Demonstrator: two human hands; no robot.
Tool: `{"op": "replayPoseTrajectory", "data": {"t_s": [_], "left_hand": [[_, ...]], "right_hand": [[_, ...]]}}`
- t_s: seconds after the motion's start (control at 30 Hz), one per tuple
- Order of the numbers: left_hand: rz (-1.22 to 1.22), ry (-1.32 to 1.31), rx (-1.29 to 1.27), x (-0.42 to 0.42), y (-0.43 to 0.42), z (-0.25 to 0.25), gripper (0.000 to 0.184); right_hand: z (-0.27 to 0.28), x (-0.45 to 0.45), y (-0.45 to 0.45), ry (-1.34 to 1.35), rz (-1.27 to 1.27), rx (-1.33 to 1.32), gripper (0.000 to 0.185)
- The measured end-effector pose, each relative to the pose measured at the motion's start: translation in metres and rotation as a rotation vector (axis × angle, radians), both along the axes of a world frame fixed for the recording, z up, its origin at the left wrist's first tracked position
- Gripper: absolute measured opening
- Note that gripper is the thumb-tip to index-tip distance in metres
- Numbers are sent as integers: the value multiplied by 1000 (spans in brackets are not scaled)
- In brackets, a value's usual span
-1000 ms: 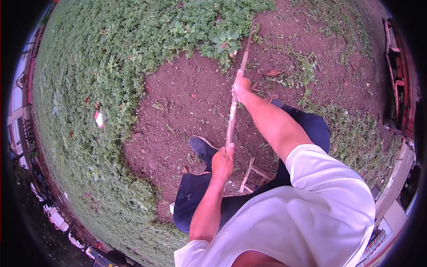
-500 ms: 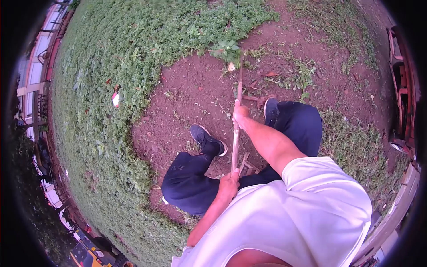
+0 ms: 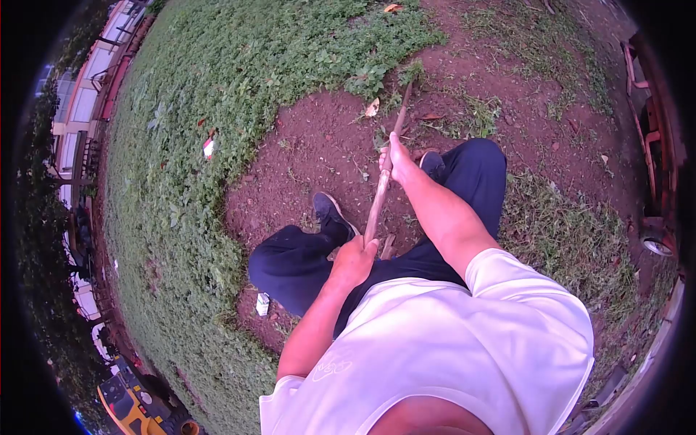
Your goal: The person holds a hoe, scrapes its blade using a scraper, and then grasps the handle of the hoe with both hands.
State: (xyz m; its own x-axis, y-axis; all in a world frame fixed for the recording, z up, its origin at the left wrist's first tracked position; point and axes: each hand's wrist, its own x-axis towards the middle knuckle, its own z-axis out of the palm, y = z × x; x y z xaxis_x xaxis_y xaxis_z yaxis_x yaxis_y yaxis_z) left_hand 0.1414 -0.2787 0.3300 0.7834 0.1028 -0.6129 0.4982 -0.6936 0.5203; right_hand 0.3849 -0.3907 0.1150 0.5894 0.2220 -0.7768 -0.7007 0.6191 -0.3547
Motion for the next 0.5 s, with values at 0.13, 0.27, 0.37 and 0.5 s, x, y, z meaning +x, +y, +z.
{"op": "replayPoseTrajectory", "data": {"t_s": [0.13,0.27,0.37,0.5], "left_hand": [[-111,-168,43,3,-2,-31,40],[258,245,-713,37,15,16,44],[371,-3,-724,74,57,53,52],[533,-289,-592,162,152,33,47]], "right_hand": [[11,-11,3,130,23,-287,51],[15,0,-6,66,16,-157,23],[71,47,-23,38,-78,38,25],[141,120,-97,-73,235,105,19]]}}
